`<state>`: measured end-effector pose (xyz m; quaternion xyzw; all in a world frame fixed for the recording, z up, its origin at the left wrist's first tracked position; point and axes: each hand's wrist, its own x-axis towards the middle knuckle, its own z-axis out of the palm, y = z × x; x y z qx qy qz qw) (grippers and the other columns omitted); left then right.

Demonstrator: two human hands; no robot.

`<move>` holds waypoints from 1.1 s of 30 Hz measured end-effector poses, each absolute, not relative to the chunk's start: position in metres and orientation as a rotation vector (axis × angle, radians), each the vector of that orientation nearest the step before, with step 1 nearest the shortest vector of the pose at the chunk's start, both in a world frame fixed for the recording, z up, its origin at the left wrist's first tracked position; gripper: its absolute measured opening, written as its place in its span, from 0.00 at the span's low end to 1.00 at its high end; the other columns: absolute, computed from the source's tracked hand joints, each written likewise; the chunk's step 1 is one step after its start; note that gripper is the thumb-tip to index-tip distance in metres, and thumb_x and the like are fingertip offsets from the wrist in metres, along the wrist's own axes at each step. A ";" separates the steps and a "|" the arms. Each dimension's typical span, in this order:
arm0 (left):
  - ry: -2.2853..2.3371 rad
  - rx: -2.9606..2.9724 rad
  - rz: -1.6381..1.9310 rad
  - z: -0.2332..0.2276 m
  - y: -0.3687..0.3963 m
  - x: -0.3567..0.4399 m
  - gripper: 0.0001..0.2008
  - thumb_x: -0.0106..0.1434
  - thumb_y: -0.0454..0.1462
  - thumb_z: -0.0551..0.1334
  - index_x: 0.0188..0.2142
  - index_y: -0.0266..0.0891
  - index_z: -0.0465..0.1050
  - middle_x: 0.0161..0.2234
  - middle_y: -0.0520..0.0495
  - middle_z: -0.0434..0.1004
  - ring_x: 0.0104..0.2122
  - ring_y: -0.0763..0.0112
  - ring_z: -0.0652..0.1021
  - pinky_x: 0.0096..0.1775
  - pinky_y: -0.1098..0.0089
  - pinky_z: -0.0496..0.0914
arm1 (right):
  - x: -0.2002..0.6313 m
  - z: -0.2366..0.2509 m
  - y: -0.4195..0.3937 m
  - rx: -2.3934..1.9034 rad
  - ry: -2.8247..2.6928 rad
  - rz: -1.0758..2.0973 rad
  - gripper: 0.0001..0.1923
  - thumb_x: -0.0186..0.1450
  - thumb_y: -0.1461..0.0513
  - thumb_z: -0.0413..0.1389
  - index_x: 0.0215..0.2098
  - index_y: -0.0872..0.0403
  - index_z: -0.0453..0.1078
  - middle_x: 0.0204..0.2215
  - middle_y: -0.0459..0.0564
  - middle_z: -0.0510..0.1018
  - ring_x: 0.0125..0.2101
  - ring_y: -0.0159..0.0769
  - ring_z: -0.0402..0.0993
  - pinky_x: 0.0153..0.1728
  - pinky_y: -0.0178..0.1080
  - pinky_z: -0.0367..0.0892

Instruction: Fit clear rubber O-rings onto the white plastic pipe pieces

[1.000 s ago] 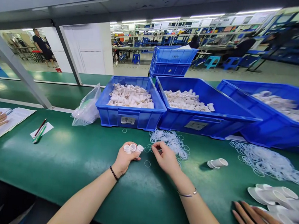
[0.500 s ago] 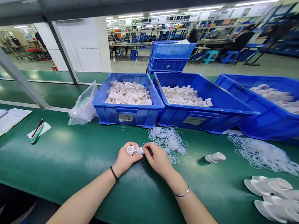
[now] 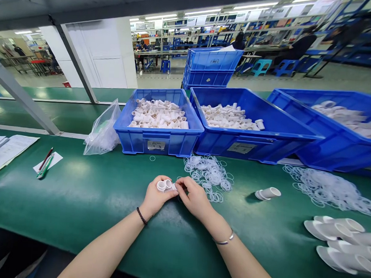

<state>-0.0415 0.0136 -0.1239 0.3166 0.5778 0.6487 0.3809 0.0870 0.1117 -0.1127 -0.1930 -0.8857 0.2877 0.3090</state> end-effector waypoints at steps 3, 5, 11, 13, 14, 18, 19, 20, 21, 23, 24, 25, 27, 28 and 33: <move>1.498 0.835 1.645 -0.124 0.013 -0.042 0.17 0.47 0.37 0.72 0.35 0.37 0.70 0.30 0.52 0.71 0.29 0.75 0.70 0.33 0.74 0.65 | 0.087 -0.112 0.111 -0.501 -2.339 0.791 0.06 0.68 0.62 0.49 0.35 0.52 0.66 0.29 0.48 0.72 0.30 0.35 0.69 0.33 0.37 0.66; 1.508 0.856 1.632 -0.122 0.013 -0.042 0.16 0.48 0.37 0.72 0.34 0.37 0.69 0.29 0.52 0.71 0.29 0.75 0.70 0.33 0.74 0.65 | 0.087 -0.111 0.112 -0.510 -2.330 0.836 0.06 0.68 0.62 0.49 0.35 0.52 0.67 0.30 0.48 0.72 0.31 0.35 0.70 0.34 0.37 0.66; 1.541 0.975 1.540 -0.116 0.010 -0.045 0.16 0.48 0.36 0.71 0.35 0.37 0.70 0.29 0.52 0.71 0.28 0.74 0.69 0.32 0.74 0.64 | 0.087 -0.111 0.116 -0.542 -2.300 0.990 0.06 0.67 0.61 0.50 0.35 0.51 0.68 0.30 0.47 0.74 0.32 0.35 0.70 0.35 0.38 0.66; 1.570 1.041 1.494 -0.113 0.009 -0.046 0.14 0.48 0.36 0.70 0.35 0.37 0.70 0.29 0.52 0.72 0.28 0.74 0.69 0.32 0.74 0.63 | 0.087 -0.114 0.118 -0.559 -2.287 1.035 0.06 0.67 0.60 0.51 0.35 0.51 0.69 0.31 0.47 0.74 0.33 0.35 0.71 0.35 0.38 0.66; 1.580 1.076 1.475 -0.112 0.009 -0.046 0.14 0.49 0.36 0.70 0.34 0.37 0.71 0.29 0.52 0.72 0.28 0.74 0.69 0.32 0.74 0.63 | 0.086 -0.115 0.118 -0.576 -2.274 1.072 0.06 0.67 0.59 0.51 0.35 0.51 0.69 0.31 0.47 0.74 0.33 0.35 0.71 0.35 0.38 0.66; 1.571 1.128 1.452 -0.109 0.007 -0.047 0.14 0.49 0.35 0.70 0.35 0.38 0.71 0.29 0.52 0.73 0.28 0.74 0.70 0.32 0.74 0.63 | 0.085 -0.119 0.121 -0.682 -2.122 1.384 0.08 0.64 0.56 0.55 0.36 0.52 0.68 0.29 0.46 0.74 0.30 0.34 0.71 0.31 0.37 0.67; 1.559 1.125 1.456 -0.109 0.007 -0.046 0.14 0.49 0.35 0.70 0.35 0.38 0.71 0.30 0.52 0.73 0.28 0.73 0.70 0.32 0.73 0.64 | 0.085 -0.119 0.122 -0.700 -2.053 1.508 0.10 0.62 0.55 0.56 0.36 0.53 0.67 0.27 0.45 0.74 0.27 0.33 0.71 0.29 0.36 0.67; 1.549 1.128 1.459 -0.109 0.007 -0.046 0.14 0.49 0.35 0.70 0.35 0.38 0.71 0.30 0.51 0.73 0.28 0.73 0.70 0.32 0.73 0.64 | 0.085 -0.118 0.122 -0.716 -1.976 1.644 0.12 0.61 0.53 0.58 0.35 0.53 0.67 0.26 0.44 0.73 0.25 0.32 0.69 0.27 0.35 0.66; 1.543 1.137 1.465 -0.109 0.006 -0.045 0.14 0.49 0.36 0.70 0.35 0.38 0.71 0.30 0.51 0.74 0.28 0.73 0.71 0.31 0.73 0.64 | 0.085 -0.116 0.123 -0.733 -1.893 1.791 0.14 0.59 0.53 0.59 0.34 0.53 0.66 0.24 0.43 0.72 0.23 0.30 0.68 0.24 0.34 0.65; 1.542 1.171 1.482 -0.108 0.005 -0.043 0.14 0.50 0.37 0.70 0.35 0.38 0.71 0.30 0.50 0.74 0.28 0.72 0.71 0.32 0.73 0.64 | 0.087 -0.111 0.124 -0.761 -1.717 2.072 0.16 0.57 0.52 0.62 0.32 0.53 0.65 0.22 0.42 0.71 0.19 0.27 0.65 0.21 0.32 0.62; 1.538 1.178 1.500 -0.108 0.004 -0.042 0.13 0.50 0.37 0.71 0.35 0.38 0.72 0.30 0.49 0.75 0.28 0.72 0.71 0.32 0.73 0.64 | 0.089 -0.108 0.124 -0.761 -1.635 2.189 0.16 0.56 0.52 0.63 0.31 0.54 0.65 0.21 0.42 0.70 0.18 0.27 0.64 0.20 0.32 0.62; 1.523 1.170 1.524 -0.108 0.004 -0.042 0.13 0.50 0.37 0.71 0.35 0.38 0.72 0.30 0.49 0.75 0.28 0.72 0.72 0.32 0.72 0.65 | 0.090 -0.105 0.123 -0.745 -1.561 2.280 0.16 0.56 0.53 0.64 0.30 0.54 0.65 0.21 0.43 0.70 0.18 0.26 0.63 0.20 0.32 0.61; 1.464 1.110 1.587 -0.109 0.004 -0.041 0.14 0.50 0.37 0.71 0.35 0.38 0.72 0.31 0.49 0.75 0.29 0.72 0.73 0.32 0.72 0.66 | 0.090 -0.100 0.120 -0.683 -1.438 2.383 0.16 0.55 0.53 0.65 0.30 0.53 0.66 0.21 0.43 0.70 0.19 0.26 0.63 0.20 0.32 0.61; 1.426 1.065 1.630 -0.110 0.004 -0.041 0.15 0.49 0.37 0.72 0.35 0.38 0.71 0.32 0.48 0.76 0.30 0.71 0.73 0.33 0.72 0.66 | 0.089 -0.099 0.118 -0.655 -1.396 2.402 0.16 0.55 0.53 0.65 0.30 0.53 0.66 0.21 0.42 0.70 0.19 0.26 0.63 0.20 0.32 0.62; 1.194 0.801 1.805 -0.111 0.009 -0.041 0.16 0.49 0.37 0.73 0.34 0.37 0.69 0.36 0.46 0.76 0.32 0.70 0.76 0.35 0.69 0.70 | 0.079 -0.101 0.105 -0.601 -1.309 2.386 0.19 0.56 0.50 0.65 0.32 0.54 0.64 0.23 0.41 0.71 0.23 0.26 0.67 0.24 0.30 0.64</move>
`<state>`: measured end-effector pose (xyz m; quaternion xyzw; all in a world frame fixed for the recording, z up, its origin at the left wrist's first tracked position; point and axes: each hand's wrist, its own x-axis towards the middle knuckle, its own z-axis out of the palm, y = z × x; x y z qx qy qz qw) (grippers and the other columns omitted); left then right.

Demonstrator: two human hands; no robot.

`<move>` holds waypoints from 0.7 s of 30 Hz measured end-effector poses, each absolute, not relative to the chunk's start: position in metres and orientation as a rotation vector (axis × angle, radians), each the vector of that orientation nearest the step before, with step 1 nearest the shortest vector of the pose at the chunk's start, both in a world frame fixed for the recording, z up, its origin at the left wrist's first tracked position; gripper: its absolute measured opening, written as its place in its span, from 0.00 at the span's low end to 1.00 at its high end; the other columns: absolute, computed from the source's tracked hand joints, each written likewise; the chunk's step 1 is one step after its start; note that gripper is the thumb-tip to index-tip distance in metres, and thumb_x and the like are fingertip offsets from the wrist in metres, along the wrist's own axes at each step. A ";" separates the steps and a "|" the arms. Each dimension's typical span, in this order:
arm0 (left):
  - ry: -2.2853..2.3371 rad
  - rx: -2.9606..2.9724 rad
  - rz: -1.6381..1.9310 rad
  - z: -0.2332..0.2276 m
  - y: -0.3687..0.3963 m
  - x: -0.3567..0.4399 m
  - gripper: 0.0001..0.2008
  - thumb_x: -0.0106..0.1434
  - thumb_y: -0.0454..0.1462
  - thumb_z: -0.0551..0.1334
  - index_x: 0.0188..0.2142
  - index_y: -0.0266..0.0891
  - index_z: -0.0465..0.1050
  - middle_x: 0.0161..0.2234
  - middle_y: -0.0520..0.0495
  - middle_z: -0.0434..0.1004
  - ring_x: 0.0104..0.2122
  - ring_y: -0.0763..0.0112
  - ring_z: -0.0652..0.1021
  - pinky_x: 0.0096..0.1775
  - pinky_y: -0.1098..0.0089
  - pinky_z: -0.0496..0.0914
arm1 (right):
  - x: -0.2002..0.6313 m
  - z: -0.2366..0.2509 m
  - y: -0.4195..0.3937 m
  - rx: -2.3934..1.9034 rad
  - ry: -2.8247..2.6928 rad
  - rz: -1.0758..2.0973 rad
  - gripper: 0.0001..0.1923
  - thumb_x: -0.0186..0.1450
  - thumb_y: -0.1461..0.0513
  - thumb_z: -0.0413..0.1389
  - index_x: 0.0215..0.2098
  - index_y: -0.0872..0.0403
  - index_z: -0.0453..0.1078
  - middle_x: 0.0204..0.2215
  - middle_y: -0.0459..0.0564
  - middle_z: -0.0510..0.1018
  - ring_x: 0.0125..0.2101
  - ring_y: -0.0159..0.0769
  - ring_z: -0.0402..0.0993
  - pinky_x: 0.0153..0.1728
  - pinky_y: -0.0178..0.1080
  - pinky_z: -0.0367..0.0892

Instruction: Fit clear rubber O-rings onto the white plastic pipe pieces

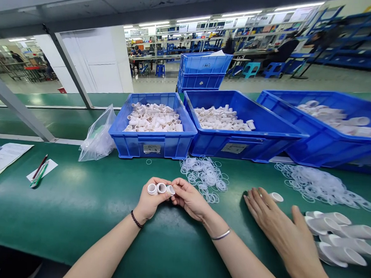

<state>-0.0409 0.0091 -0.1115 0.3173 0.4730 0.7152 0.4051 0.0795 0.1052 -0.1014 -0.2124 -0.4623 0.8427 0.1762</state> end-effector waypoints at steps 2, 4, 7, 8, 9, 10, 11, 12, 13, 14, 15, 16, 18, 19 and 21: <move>1.108 0.658 1.815 -0.110 0.011 -0.040 0.18 0.49 0.37 0.73 0.35 0.37 0.67 0.34 0.49 0.75 0.27 0.72 0.75 0.31 0.69 0.70 | 0.075 -0.105 0.101 -0.595 -1.299 2.348 0.20 0.57 0.49 0.63 0.33 0.54 0.65 0.23 0.42 0.72 0.24 0.26 0.68 0.26 0.31 0.65; 1.050 0.507 1.845 -0.109 0.013 -0.038 0.21 0.47 0.37 0.74 0.35 0.38 0.65 0.33 0.51 0.74 0.27 0.73 0.75 0.30 0.70 0.70 | 0.072 -0.110 0.098 -0.601 -1.332 2.281 0.21 0.57 0.47 0.62 0.34 0.54 0.65 0.23 0.42 0.71 0.24 0.26 0.68 0.27 0.31 0.65; 0.998 0.347 1.885 -0.110 0.015 -0.037 0.24 0.45 0.38 0.75 0.36 0.39 0.63 0.33 0.52 0.73 0.28 0.73 0.75 0.29 0.71 0.70 | 0.069 -0.118 0.097 -0.606 -1.489 2.139 0.22 0.58 0.47 0.62 0.37 0.55 0.67 0.24 0.42 0.72 0.23 0.26 0.67 0.26 0.31 0.65; 0.990 0.317 1.892 -0.110 0.015 -0.037 0.25 0.45 0.37 0.75 0.37 0.39 0.63 0.32 0.52 0.73 0.28 0.73 0.74 0.29 0.71 0.70 | 0.069 -0.121 0.097 -0.606 -1.559 2.092 0.21 0.58 0.47 0.61 0.38 0.55 0.66 0.24 0.43 0.73 0.24 0.27 0.67 0.26 0.32 0.65; 0.986 0.294 1.897 -0.111 0.016 -0.037 0.25 0.45 0.37 0.75 0.37 0.39 0.63 0.32 0.52 0.73 0.28 0.74 0.74 0.29 0.72 0.69 | 0.068 -0.123 0.098 -0.607 -1.630 2.044 0.21 0.59 0.48 0.61 0.39 0.55 0.66 0.25 0.43 0.73 0.24 0.27 0.68 0.27 0.33 0.66; 0.984 0.275 1.900 -0.112 0.016 -0.037 0.25 0.45 0.37 0.75 0.37 0.39 0.63 0.32 0.52 0.73 0.28 0.74 0.74 0.29 0.72 0.69 | 0.068 -0.125 0.098 -0.608 -1.691 1.993 0.21 0.60 0.48 0.60 0.39 0.55 0.66 0.26 0.44 0.73 0.25 0.28 0.69 0.28 0.34 0.67; 0.983 0.257 1.902 -0.113 0.016 -0.038 0.26 0.45 0.37 0.75 0.37 0.39 0.63 0.32 0.52 0.73 0.28 0.74 0.74 0.30 0.72 0.69 | 0.068 -0.126 0.098 -0.616 -1.733 1.925 0.20 0.60 0.48 0.60 0.39 0.55 0.66 0.27 0.45 0.73 0.26 0.30 0.70 0.29 0.35 0.69; 0.982 0.240 1.902 -0.113 0.017 -0.038 0.26 0.44 0.38 0.75 0.37 0.39 0.63 0.32 0.52 0.72 0.28 0.74 0.74 0.30 0.72 0.69 | 0.069 -0.127 0.098 -0.631 -1.760 1.834 0.20 0.60 0.49 0.60 0.40 0.54 0.66 0.29 0.46 0.74 0.28 0.31 0.71 0.30 0.36 0.70; 0.979 0.224 1.900 -0.114 0.017 -0.038 0.26 0.44 0.38 0.75 0.37 0.39 0.63 0.32 0.53 0.72 0.28 0.74 0.74 0.30 0.71 0.69 | 0.069 -0.127 0.098 -0.642 -1.782 1.718 0.19 0.60 0.50 0.60 0.40 0.54 0.66 0.31 0.47 0.74 0.30 0.33 0.72 0.31 0.38 0.71; 0.973 0.210 1.898 -0.114 0.017 -0.038 0.26 0.44 0.38 0.75 0.38 0.39 0.63 0.31 0.53 0.72 0.28 0.74 0.74 0.31 0.71 0.69 | 0.070 -0.126 0.098 -0.644 -1.808 1.585 0.17 0.60 0.51 0.60 0.40 0.53 0.66 0.33 0.49 0.73 0.33 0.35 0.73 0.33 0.39 0.72; 0.965 0.198 1.893 -0.114 0.016 -0.038 0.26 0.44 0.37 0.75 0.38 0.39 0.63 0.31 0.53 0.72 0.28 0.74 0.74 0.31 0.71 0.69 | 0.070 -0.125 0.097 -0.634 -1.841 1.449 0.15 0.61 0.53 0.60 0.39 0.53 0.67 0.35 0.50 0.73 0.35 0.36 0.72 0.34 0.40 0.73; 0.956 0.187 1.888 -0.114 0.016 -0.037 0.26 0.44 0.37 0.75 0.38 0.39 0.63 0.31 0.53 0.72 0.28 0.74 0.74 0.31 0.70 0.69 | 0.071 -0.124 0.097 -0.616 -1.880 1.323 0.12 0.62 0.54 0.59 0.38 0.53 0.68 0.35 0.51 0.73 0.36 0.37 0.72 0.35 0.40 0.73; 0.940 0.167 1.879 -0.115 0.016 -0.036 0.26 0.45 0.37 0.75 0.39 0.40 0.63 0.31 0.53 0.72 0.28 0.74 0.74 0.32 0.70 0.69 | 0.073 -0.120 0.096 -0.572 -1.959 1.144 0.07 0.64 0.56 0.56 0.36 0.52 0.70 0.35 0.51 0.74 0.35 0.37 0.72 0.36 0.41 0.72; 0.935 0.158 1.876 -0.115 0.015 -0.036 0.26 0.45 0.37 0.75 0.39 0.40 0.63 0.31 0.53 0.72 0.28 0.74 0.74 0.33 0.69 0.69 | 0.073 -0.119 0.095 -0.557 -1.985 1.094 0.07 0.65 0.57 0.55 0.35 0.52 0.70 0.34 0.51 0.74 0.34 0.37 0.72 0.36 0.41 0.72; 0.927 0.144 1.870 -0.115 0.015 -0.035 0.26 0.46 0.37 0.75 0.40 0.40 0.63 0.31 0.53 0.72 0.28 0.73 0.74 0.33 0.69 0.69 | 0.074 -0.117 0.094 -0.540 -2.015 1.037 0.06 0.66 0.58 0.54 0.35 0.52 0.70 0.33 0.51 0.75 0.34 0.37 0.72 0.35 0.41 0.72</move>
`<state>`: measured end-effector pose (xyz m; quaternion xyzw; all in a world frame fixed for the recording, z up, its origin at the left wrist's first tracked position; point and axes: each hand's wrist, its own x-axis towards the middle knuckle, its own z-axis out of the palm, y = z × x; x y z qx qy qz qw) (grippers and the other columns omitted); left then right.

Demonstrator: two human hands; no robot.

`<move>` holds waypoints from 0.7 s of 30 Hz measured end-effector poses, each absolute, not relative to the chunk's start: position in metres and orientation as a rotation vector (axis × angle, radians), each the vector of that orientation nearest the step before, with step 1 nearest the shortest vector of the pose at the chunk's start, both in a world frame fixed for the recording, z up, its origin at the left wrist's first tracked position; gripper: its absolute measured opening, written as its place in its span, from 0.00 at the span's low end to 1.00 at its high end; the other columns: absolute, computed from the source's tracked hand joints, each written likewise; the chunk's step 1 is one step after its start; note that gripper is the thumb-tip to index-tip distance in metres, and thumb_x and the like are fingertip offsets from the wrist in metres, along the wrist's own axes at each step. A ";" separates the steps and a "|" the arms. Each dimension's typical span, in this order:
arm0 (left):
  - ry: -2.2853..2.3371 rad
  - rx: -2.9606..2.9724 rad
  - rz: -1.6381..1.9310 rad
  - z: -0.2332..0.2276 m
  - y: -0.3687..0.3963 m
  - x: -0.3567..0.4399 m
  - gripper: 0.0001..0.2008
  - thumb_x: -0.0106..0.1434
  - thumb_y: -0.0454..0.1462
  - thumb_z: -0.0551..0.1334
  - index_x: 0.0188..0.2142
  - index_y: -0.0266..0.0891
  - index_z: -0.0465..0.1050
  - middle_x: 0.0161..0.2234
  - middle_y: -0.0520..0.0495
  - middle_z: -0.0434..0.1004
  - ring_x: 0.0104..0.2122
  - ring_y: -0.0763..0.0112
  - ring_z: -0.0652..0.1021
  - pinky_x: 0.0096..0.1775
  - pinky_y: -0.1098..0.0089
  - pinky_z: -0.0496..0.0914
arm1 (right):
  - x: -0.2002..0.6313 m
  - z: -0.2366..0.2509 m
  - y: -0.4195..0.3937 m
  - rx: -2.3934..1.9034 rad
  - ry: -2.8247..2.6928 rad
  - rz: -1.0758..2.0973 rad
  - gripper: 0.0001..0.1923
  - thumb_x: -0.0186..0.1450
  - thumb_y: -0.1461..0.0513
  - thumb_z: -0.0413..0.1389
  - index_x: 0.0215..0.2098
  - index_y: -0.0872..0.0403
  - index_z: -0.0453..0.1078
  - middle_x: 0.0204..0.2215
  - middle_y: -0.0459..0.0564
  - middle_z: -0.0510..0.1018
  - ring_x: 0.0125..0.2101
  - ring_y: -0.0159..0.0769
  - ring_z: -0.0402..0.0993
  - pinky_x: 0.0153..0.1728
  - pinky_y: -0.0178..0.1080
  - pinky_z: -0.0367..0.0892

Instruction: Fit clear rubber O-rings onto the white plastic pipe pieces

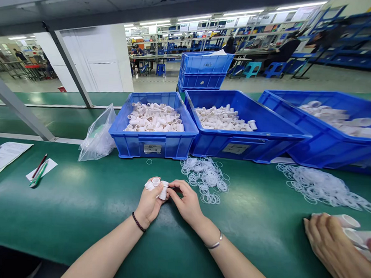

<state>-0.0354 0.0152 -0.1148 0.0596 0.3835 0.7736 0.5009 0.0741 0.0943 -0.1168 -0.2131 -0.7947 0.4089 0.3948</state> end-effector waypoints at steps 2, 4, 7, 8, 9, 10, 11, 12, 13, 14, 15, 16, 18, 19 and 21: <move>0.922 0.139 1.865 -0.115 0.015 -0.035 0.26 0.46 0.37 0.75 0.40 0.40 0.63 0.31 0.53 0.72 0.28 0.73 0.74 0.34 0.69 0.69 | 0.074 -0.117 0.094 -0.519 -2.035 1.005 0.06 0.66 0.59 0.53 0.34 0.52 0.70 0.32 0.51 0.75 0.34 0.37 0.72 0.36 0.41 0.71; 0.922 0.149 1.866 -0.115 0.015 -0.035 0.27 0.45 0.37 0.75 0.40 0.40 0.63 0.31 0.53 0.72 0.29 0.73 0.74 0.34 0.69 0.70 | 0.075 -0.118 0.094 -0.504 -2.033 0.984 0.05 0.67 0.60 0.53 0.34 0.51 0.70 0.32 0.50 0.75 0.34 0.37 0.72 0.36 0.41 0.71; 0.932 0.176 1.869 -0.114 0.015 -0.034 0.28 0.45 0.37 0.75 0.41 0.40 0.62 0.32 0.53 0.72 0.30 0.73 0.74 0.34 0.69 0.69 | 0.076 -0.119 0.093 -0.502 -2.007 0.973 0.03 0.66 0.61 0.53 0.37 0.51 0.68 0.32 0.49 0.75 0.33 0.36 0.72 0.36 0.40 0.71; 0.937 0.182 1.865 -0.114 0.015 -0.034 0.28 0.45 0.37 0.75 0.40 0.41 0.62 0.33 0.53 0.72 0.30 0.73 0.74 0.34 0.69 0.69 | 0.076 -0.119 0.093 -0.506 -2.004 0.972 0.02 0.66 0.62 0.53 0.37 0.51 0.68 0.32 0.49 0.74 0.33 0.36 0.72 0.36 0.40 0.71; 0.944 0.184 1.861 -0.114 0.015 -0.033 0.28 0.44 0.37 0.75 0.40 0.41 0.62 0.33 0.53 0.72 0.31 0.73 0.74 0.35 0.69 0.69 | 0.076 -0.119 0.092 -0.508 -2.005 0.971 0.02 0.66 0.62 0.53 0.38 0.51 0.67 0.32 0.49 0.74 0.33 0.36 0.72 0.36 0.40 0.71; 0.952 0.184 1.858 -0.114 0.015 -0.033 0.28 0.44 0.38 0.75 0.40 0.41 0.62 0.33 0.53 0.71 0.31 0.72 0.74 0.34 0.69 0.69 | 0.076 -0.118 0.092 -0.508 -2.007 0.967 0.02 0.66 0.62 0.53 0.38 0.51 0.67 0.31 0.48 0.74 0.32 0.36 0.72 0.36 0.41 0.70; 0.962 0.183 1.856 -0.114 0.015 -0.032 0.28 0.43 0.38 0.75 0.40 0.41 0.62 0.33 0.53 0.71 0.31 0.72 0.74 0.34 0.69 0.69 | 0.076 -0.117 0.091 -0.507 -2.012 0.962 0.02 0.65 0.63 0.53 0.37 0.51 0.67 0.31 0.48 0.74 0.32 0.36 0.72 0.36 0.41 0.70; 0.973 0.183 1.856 -0.113 0.015 -0.031 0.29 0.43 0.38 0.76 0.40 0.41 0.62 0.32 0.53 0.71 0.31 0.72 0.74 0.34 0.69 0.69 | 0.077 -0.116 0.091 -0.503 -2.018 0.954 0.02 0.65 0.63 0.53 0.37 0.51 0.67 0.31 0.48 0.74 0.32 0.36 0.71 0.36 0.41 0.70; 0.984 0.185 1.858 -0.113 0.015 -0.031 0.29 0.43 0.39 0.76 0.39 0.41 0.62 0.32 0.53 0.71 0.31 0.72 0.74 0.34 0.69 0.69 | 0.077 -0.115 0.091 -0.494 -2.024 0.940 0.02 0.65 0.63 0.53 0.37 0.51 0.67 0.31 0.48 0.74 0.32 0.36 0.71 0.35 0.41 0.70; 0.992 0.190 1.863 -0.113 0.015 -0.031 0.28 0.43 0.39 0.75 0.39 0.41 0.62 0.32 0.53 0.71 0.31 0.72 0.74 0.34 0.68 0.69 | 0.076 -0.114 0.091 -0.480 -2.029 0.920 0.03 0.65 0.64 0.53 0.37 0.51 0.67 0.31 0.48 0.74 0.32 0.36 0.71 0.35 0.41 0.70; 0.994 0.203 1.868 -0.112 0.015 -0.030 0.27 0.43 0.39 0.75 0.39 0.41 0.62 0.33 0.53 0.70 0.32 0.72 0.74 0.35 0.68 0.69 | 0.076 -0.114 0.091 -0.465 -2.033 0.897 0.03 0.66 0.64 0.52 0.37 0.51 0.67 0.31 0.48 0.74 0.32 0.36 0.71 0.35 0.41 0.70; 0.993 0.226 1.874 -0.112 0.015 -0.030 0.27 0.44 0.38 0.75 0.39 0.41 0.62 0.33 0.53 0.70 0.32 0.72 0.74 0.36 0.68 0.69 | 0.076 -0.113 0.091 -0.454 -2.037 0.871 0.03 0.66 0.64 0.52 0.38 0.51 0.67 0.32 0.49 0.74 0.33 0.37 0.71 0.35 0.42 0.70; 0.997 0.299 1.881 -0.113 0.014 -0.030 0.26 0.45 0.36 0.73 0.40 0.42 0.62 0.33 0.53 0.70 0.34 0.72 0.74 0.37 0.68 0.69 | 0.076 -0.114 0.093 -0.445 -2.039 0.827 0.04 0.66 0.64 0.51 0.38 0.50 0.67 0.32 0.50 0.74 0.34 0.38 0.70 0.35 0.43 0.69; 1.017 0.346 1.884 -0.114 0.014 -0.031 0.25 0.46 0.36 0.73 0.40 0.42 0.62 0.34 0.53 0.70 0.34 0.72 0.74 0.38 0.69 0.69 | 0.076 -0.115 0.093 -0.443 -2.040 0.812 0.04 0.66 0.64 0.51 0.39 0.50 0.67 0.33 0.50 0.74 0.34 0.38 0.70 0.35 0.43 0.70; 1.118 0.452 1.891 -0.117 0.013 -0.031 0.23 0.47 0.35 0.72 0.40 0.42 0.63 0.34 0.53 0.71 0.34 0.73 0.73 0.38 0.70 0.69 | 0.076 -0.118 0.093 -0.424 -2.044 0.784 0.06 0.66 0.65 0.51 0.40 0.50 0.66 0.34 0.50 0.74 0.35 0.39 0.71 0.35 0.43 0.70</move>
